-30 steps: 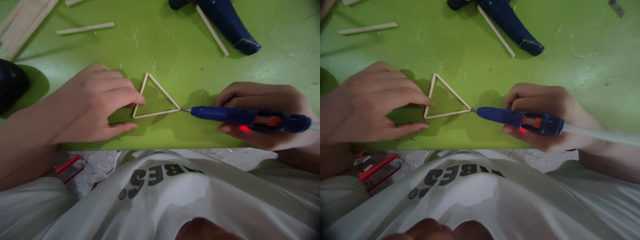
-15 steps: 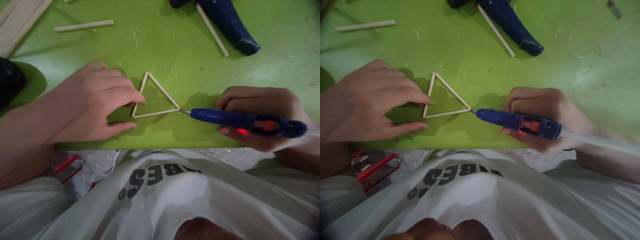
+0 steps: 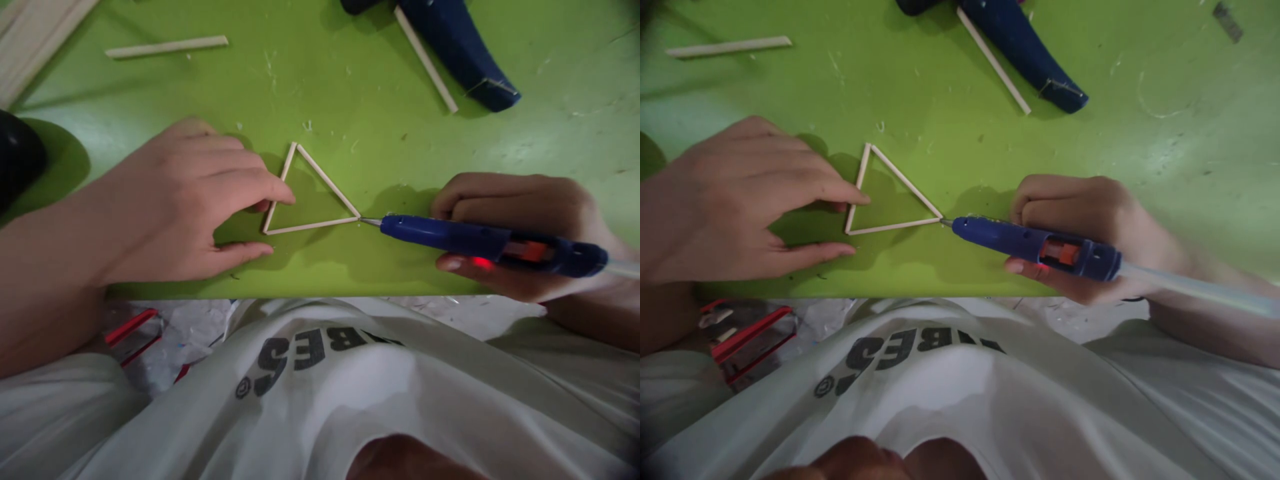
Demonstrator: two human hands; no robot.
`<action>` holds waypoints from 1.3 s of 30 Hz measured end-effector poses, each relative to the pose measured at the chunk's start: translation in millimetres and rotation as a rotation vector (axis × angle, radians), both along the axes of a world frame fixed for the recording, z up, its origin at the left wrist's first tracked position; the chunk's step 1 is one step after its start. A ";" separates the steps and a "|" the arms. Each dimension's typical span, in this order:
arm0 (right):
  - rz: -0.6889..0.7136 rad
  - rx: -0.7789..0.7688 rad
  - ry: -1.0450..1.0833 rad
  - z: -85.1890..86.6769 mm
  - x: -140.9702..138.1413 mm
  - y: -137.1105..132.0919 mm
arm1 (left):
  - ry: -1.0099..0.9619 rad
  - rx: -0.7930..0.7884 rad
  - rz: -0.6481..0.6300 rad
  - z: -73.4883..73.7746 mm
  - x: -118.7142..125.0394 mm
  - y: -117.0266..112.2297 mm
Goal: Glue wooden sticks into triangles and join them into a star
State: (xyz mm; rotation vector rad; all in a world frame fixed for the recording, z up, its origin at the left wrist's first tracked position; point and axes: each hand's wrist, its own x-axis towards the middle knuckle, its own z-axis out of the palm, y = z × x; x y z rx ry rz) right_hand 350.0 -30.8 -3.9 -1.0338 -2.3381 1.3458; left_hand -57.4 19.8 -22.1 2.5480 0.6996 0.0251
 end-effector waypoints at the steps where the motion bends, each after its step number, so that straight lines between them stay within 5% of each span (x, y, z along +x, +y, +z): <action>1: 0.001 0.000 -0.015 0.5 0.2 -0.1 | 0.000 -0.002 0.002 -0.2 -0.2 0.0; 39: 0.018 0.049 -0.009 -2.0 3.0 0.7 | 0.035 -0.016 0.019 -0.2 0.1 0.3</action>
